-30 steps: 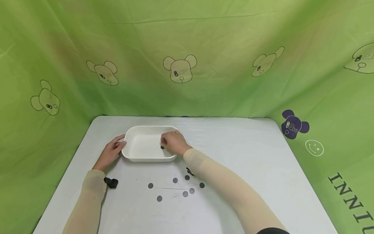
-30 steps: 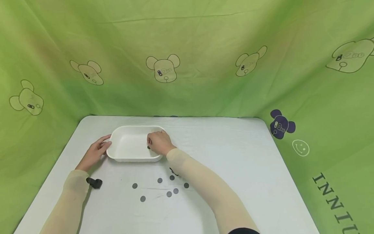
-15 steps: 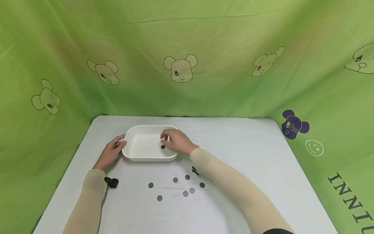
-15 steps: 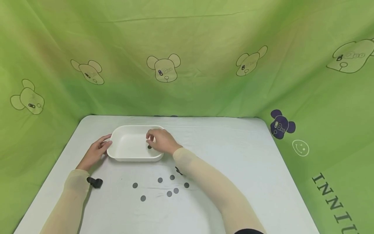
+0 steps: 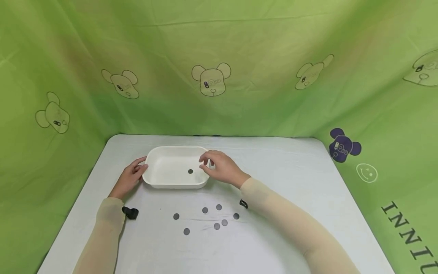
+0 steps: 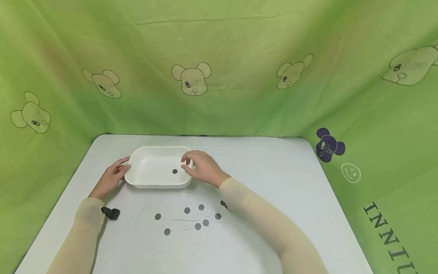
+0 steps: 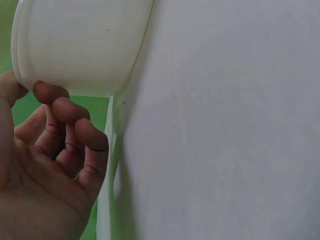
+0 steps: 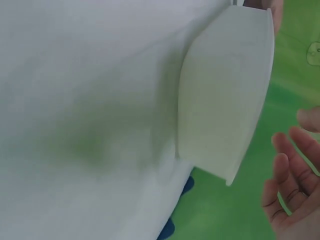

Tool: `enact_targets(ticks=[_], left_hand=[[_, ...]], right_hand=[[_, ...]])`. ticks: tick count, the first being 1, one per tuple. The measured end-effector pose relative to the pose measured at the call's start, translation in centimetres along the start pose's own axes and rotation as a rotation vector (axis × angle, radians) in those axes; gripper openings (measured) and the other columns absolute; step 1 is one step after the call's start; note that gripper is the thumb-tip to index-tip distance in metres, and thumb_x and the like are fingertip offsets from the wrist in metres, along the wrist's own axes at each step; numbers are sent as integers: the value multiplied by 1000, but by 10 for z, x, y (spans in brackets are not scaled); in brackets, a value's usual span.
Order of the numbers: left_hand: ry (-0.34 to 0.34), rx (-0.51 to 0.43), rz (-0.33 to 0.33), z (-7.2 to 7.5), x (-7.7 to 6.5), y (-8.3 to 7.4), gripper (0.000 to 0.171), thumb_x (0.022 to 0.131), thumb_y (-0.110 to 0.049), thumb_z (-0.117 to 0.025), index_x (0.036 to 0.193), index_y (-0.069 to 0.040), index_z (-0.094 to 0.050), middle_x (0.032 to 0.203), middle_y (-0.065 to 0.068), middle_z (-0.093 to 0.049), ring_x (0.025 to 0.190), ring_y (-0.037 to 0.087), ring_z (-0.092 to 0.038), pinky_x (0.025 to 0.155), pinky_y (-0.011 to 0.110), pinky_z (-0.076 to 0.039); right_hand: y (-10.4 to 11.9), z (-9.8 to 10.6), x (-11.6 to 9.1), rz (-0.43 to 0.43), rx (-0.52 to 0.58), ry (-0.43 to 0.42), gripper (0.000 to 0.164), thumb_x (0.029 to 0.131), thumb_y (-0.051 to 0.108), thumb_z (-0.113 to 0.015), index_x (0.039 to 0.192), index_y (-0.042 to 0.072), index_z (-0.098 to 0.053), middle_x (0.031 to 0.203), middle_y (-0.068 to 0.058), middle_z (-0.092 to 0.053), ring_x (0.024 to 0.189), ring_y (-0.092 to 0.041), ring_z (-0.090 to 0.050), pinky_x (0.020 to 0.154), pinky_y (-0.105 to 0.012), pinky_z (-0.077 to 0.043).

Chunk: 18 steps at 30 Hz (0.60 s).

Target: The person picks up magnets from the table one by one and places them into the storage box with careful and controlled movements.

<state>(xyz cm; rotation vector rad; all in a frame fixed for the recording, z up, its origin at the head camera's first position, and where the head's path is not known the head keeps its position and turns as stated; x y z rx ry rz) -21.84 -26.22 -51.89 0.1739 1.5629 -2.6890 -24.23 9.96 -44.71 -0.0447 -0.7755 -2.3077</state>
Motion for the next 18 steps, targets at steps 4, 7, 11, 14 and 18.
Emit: enact_targets(ticks=[4, 7, 11, 14, 18], left_hand=[[-3, 12, 11, 1, -1, 1, 63, 99, -55, -53, 151, -19, -45, 89, 8, -58, 77, 20, -54, 70, 27, -45], [-7, 13, 15, 2, -1, 1, 62, 99, -55, -52, 151, -20, -45, 88, 8, -58, 76, 19, -54, 69, 27, -45], [-11, 1, 10, 2, 0, 1, 62, 99, -55, -53, 150, -21, -46, 85, 8, -57, 74, 19, -53, 68, 27, -45], [-6, -5, 6, 2, 0, 0, 62, 99, -55, -54, 150, -20, -46, 85, 8, -57, 74, 19, -53, 68, 27, -45], [3, -6, 6, 1, 0, -1, 62, 100, -53, -54, 150, -18, -45, 87, 7, -57, 76, 19, -53, 69, 26, -45]], right_hand=[[-4, 9, -17, 1, 3, -16, 14, 96, 27, -68, 108, 19, -68, 92, 12, -63, 80, -14, -58, 73, -28, -46], [-7, 14, -31, -8, 10, -16, 15, 96, 27, -69, 108, 19, -68, 92, 12, -63, 80, -15, -58, 72, -28, -46], [-12, 17, -49, -24, 6, 2, 17, 95, 27, -69, 109, 18, -69, 93, 12, -63, 80, -15, -59, 73, -28, -47], [-14, 18, -65, -45, -10, 26, 18, 95, 27, -70, 110, 17, -70, 93, 12, -63, 81, -14, -59, 75, -29, -47], [-15, 19, -86, -60, -38, 58, 20, 95, 26, -70, 111, 16, -71, 93, 11, -63, 83, -14, -60, 77, -31, -48]])
Point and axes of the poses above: each hand's wrist, its own x-axis towards the middle knuckle, its own z-axis out of the back of the hand, y = z × x, the point moved 2 cm from there along x, towards the middle knuckle
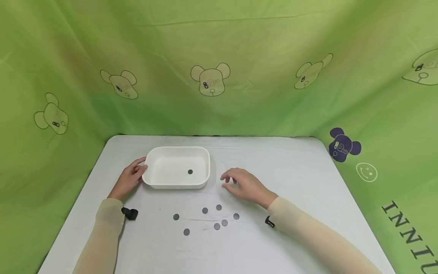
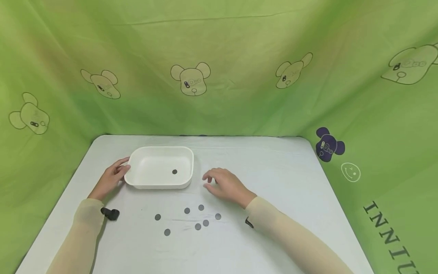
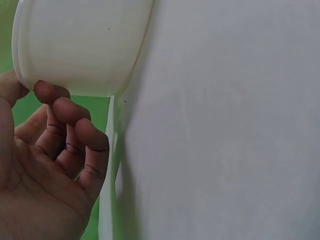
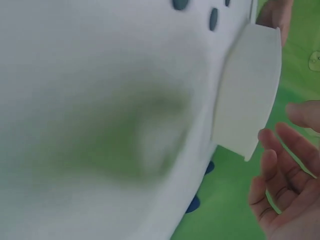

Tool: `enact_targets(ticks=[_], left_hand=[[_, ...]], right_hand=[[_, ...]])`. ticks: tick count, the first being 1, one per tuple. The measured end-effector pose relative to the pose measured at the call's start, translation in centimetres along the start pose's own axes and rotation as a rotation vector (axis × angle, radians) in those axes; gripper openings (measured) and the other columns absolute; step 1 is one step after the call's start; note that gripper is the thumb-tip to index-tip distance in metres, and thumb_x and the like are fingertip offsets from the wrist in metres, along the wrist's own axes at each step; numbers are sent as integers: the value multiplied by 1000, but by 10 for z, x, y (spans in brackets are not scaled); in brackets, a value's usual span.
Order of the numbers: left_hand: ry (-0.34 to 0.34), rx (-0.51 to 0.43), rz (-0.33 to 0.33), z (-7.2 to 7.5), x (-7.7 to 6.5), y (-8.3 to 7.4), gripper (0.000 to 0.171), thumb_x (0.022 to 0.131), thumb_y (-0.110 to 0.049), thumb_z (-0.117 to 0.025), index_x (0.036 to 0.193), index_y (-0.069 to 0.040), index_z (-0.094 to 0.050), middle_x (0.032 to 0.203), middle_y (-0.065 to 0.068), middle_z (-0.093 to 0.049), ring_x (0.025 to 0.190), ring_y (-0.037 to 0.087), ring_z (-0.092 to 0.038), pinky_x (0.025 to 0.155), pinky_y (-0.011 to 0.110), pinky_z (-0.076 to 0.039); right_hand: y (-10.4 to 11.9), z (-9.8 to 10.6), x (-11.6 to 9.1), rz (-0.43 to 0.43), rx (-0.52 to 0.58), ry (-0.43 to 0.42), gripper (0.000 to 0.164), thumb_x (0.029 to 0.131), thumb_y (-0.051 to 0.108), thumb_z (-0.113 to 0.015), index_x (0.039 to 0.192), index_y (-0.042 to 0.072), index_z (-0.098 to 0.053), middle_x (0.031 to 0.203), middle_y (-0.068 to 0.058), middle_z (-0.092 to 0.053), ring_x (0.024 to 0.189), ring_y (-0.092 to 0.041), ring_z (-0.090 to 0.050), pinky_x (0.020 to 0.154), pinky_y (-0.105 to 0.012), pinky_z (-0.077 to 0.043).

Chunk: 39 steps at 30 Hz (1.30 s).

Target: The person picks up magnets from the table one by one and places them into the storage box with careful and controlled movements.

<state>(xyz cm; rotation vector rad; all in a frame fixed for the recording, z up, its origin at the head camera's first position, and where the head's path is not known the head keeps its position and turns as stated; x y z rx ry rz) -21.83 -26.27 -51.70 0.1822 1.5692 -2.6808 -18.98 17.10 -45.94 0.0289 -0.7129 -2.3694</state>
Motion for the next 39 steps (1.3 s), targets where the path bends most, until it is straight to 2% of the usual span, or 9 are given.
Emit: enact_targets(ticks=[11, 19, 25, 32, 39], left_hand=[[-12, 8, -11, 0, -3, -2, 58, 102, -48, -54, 150, -16, -45, 85, 7, -57, 75, 19, -53, 69, 27, -45], [-10, 3, -6, 1, -4, 1, 56, 102, -46, -54, 150, -20, -46, 88, 11, -59, 75, 18, -54, 69, 27, -46], [-1, 8, -10, 0, -2, 0, 58, 102, -48, -54, 150, -18, -46, 85, 9, -58, 75, 18, -54, 70, 27, -45], [-4, -1, 2, 0, -1, 0, 58, 101, -48, -55, 150, -19, -46, 85, 7, -58, 76, 18, -54, 69, 27, -45], [-4, 8, -6, -1, -1, 2, 60, 101, -50, -55, 150, -16, -46, 84, 6, -58, 75, 18, -54, 70, 27, -45]], right_hand=[[-8, 4, -40, 14, -31, 13, 19, 92, 22, -73, 110, 15, -71, 91, 12, -63, 83, -14, -60, 77, -29, -49], [-4, -1, -60, 27, -65, 124, 22, 90, 24, -75, 110, 16, -71, 90, 10, -63, 83, -14, -59, 79, -29, -49], [-3, -9, -76, 41, -85, 186, 24, 88, 27, -77, 109, 18, -71, 89, 10, -61, 84, -10, -57, 80, -31, -49], [-1, -14, -86, 49, -117, 238, 22, 85, 34, -79, 103, 24, -70, 88, 14, -58, 80, -5, -53, 76, -28, -48], [-1, -19, -88, 42, -146, 250, 26, 86, 35, -78, 107, 24, -69, 92, 16, -57, 83, -1, -52, 77, -29, -49]])
Point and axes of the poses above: each hand's wrist, its own x-axis towards the middle knuckle, its own z-axis out of the back of the hand, y = z × x, the point moved 2 cm from there along x, towards the middle knuckle
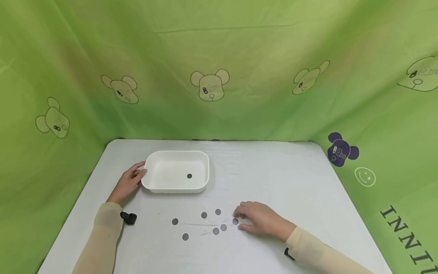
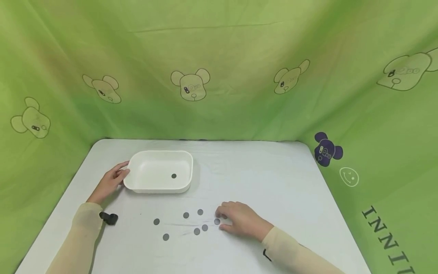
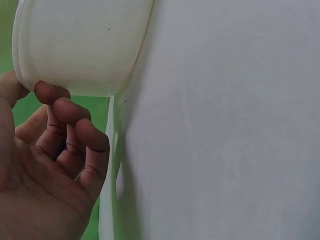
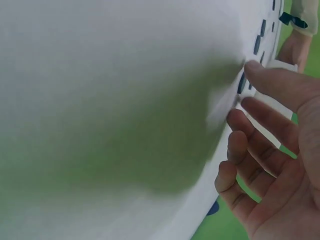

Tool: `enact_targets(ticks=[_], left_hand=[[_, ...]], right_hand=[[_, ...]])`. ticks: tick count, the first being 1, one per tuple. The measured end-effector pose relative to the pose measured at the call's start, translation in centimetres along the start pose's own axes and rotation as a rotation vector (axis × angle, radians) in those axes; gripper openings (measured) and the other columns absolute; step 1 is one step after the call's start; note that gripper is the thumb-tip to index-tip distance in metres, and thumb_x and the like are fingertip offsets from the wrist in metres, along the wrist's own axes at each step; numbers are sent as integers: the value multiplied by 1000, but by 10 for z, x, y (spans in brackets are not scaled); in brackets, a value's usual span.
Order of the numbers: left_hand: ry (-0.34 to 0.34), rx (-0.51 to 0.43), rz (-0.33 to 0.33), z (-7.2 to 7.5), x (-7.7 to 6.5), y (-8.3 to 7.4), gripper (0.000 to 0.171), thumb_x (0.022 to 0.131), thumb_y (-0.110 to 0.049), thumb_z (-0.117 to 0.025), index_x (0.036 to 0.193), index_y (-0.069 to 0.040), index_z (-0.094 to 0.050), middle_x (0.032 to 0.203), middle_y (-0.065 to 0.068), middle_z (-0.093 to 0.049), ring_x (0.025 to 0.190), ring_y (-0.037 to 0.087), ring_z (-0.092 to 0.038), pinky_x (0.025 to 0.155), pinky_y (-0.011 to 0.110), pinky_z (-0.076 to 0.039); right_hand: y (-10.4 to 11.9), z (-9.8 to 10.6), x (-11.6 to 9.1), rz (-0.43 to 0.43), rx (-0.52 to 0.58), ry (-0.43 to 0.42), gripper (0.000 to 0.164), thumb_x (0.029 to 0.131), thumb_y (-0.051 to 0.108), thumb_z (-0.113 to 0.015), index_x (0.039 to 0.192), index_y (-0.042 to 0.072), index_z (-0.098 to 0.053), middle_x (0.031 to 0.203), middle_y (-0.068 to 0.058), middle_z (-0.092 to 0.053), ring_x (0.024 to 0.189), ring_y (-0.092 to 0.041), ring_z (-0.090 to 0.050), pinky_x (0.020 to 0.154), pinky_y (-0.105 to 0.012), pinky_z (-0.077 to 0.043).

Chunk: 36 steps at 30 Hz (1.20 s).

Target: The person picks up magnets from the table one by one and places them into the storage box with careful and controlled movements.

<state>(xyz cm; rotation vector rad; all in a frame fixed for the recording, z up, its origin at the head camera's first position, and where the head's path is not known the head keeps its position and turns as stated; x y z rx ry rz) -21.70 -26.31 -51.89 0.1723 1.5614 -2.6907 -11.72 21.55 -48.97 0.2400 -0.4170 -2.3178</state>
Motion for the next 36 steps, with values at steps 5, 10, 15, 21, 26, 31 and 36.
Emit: enact_targets(ticks=[5, 10, 15, 21, 26, 31, 36], left_hand=[[-1, 12, 3, -2, -1, 1, 61, 100, -51, -54, 150, -16, -46, 82, 5, -58, 74, 18, -54, 69, 27, -44], [-5, 10, -7, -2, 1, 0, 59, 101, -49, -54, 149, -16, -46, 83, 6, -58, 73, 18, -54, 68, 27, -45], [-6, 14, -12, 0, 0, 1, 58, 101, -48, -55, 149, -16, -47, 82, 6, -57, 73, 18, -54, 68, 27, -45], [-3, 14, -5, 2, -4, 3, 57, 101, -47, -55, 149, -16, -47, 82, 7, -57, 73, 18, -54, 68, 27, -45], [2, 6, -15, 0, -2, 2, 58, 101, -49, -55, 149, -18, -47, 82, 6, -56, 74, 18, -53, 70, 27, -44], [4, 11, -22, 0, 0, 0, 58, 101, -48, -55, 149, -17, -47, 82, 7, -56, 74, 18, -53, 70, 28, -44], [4, 14, -21, 0, -1, 0, 57, 102, -48, -55, 149, -17, -47, 82, 6, -56, 74, 18, -53, 69, 28, -44]], right_hand=[[1, -3, -1, 16, -20, -17, 25, 87, 36, -78, 107, 25, -69, 93, 16, -58, 82, 0, -51, 75, -28, -49], [2, -3, -1, 45, -43, -54, 21, 87, 34, -77, 106, 27, -71, 94, 17, -59, 79, 0, -51, 73, -27, -48], [3, -6, 2, 46, -39, -72, 17, 88, 31, -77, 104, 27, -72, 95, 18, -62, 81, 1, -55, 74, -27, -49], [5, -9, 2, 20, -40, -55, 15, 88, 32, -77, 101, 27, -71, 93, 19, -61, 79, 2, -53, 72, -26, -49], [7, -8, 1, 1, -34, -62, 17, 87, 29, -78, 99, 26, -67, 93, 18, -60, 82, 1, -55, 75, -28, -50], [9, -6, 0, -10, -5, -53, 15, 89, 27, -77, 96, 27, -63, 90, 19, -59, 81, 1, -55, 75, -27, -50], [12, -2, 0, -15, 30, -62, 15, 89, 24, -76, 92, 26, -62, 85, 18, -57, 76, -2, -53, 69, -23, -47]])
Point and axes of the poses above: each hand's wrist, its own x-axis towards the middle knuckle, its own z-axis out of the back of the hand, y = z × x, the point moved 2 cm from there along x, towards the middle knuckle
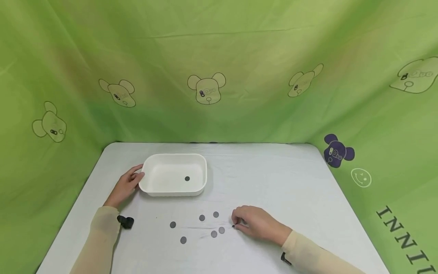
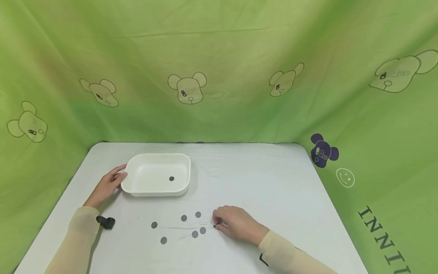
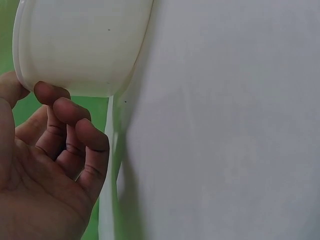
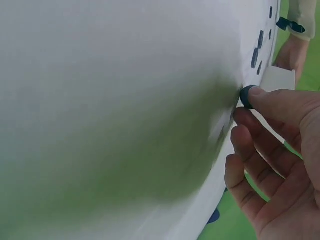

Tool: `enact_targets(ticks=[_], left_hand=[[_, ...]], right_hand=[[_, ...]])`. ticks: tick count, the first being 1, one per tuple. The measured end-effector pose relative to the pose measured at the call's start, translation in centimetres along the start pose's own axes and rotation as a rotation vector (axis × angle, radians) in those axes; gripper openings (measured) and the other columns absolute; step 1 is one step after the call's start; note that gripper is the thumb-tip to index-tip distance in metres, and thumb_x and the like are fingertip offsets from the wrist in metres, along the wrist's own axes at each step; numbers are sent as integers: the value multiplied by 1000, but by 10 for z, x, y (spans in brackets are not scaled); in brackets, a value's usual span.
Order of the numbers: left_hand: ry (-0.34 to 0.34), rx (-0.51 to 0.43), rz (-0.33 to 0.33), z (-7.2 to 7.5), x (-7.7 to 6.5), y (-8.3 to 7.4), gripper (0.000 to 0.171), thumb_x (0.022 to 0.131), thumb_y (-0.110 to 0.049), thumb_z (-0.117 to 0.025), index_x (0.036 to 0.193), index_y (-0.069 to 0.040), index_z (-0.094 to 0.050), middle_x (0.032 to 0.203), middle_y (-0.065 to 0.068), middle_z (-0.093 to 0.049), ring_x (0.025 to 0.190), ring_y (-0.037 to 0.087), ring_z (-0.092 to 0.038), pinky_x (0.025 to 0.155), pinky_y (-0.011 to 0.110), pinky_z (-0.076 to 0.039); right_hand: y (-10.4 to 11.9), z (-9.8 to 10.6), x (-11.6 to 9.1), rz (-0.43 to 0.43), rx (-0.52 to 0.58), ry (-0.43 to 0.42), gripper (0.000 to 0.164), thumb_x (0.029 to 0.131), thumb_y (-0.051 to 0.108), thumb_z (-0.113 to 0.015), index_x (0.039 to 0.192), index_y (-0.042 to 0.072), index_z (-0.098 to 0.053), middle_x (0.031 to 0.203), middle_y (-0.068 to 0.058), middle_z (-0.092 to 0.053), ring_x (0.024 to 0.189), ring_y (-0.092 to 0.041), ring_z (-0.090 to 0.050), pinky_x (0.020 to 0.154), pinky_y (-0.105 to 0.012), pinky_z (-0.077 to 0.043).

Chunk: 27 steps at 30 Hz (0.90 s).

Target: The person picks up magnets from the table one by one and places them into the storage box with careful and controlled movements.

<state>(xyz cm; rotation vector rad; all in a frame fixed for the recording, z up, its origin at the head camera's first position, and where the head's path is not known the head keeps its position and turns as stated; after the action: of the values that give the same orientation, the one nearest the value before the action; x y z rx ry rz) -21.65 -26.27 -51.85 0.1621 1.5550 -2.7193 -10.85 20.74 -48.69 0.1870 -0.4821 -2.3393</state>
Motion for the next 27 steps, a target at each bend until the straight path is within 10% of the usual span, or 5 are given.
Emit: enact_targets(ticks=[27], left_hand=[[10, -8, -3, 0, 1, 1, 61, 100, -51, -55, 150, -17, -46, 82, 6, -55, 75, 18, -52, 68, 27, -45]], right_hand=[[-2, 14, 19, 83, 97, -198, 15, 90, 13, -75, 95, 21, -64, 87, 16, -58, 72, -10, -56, 67, -18, -45]])
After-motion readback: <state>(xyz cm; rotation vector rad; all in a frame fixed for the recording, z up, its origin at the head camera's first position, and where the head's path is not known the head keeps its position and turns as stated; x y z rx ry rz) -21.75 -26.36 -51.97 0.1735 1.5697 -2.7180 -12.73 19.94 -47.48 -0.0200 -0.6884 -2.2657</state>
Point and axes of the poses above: each hand's wrist, its own x-axis towards the middle knuckle, its own z-axis out of the back of the hand, y = z × x, the point moved 2 cm from there along x, towards the middle knuckle
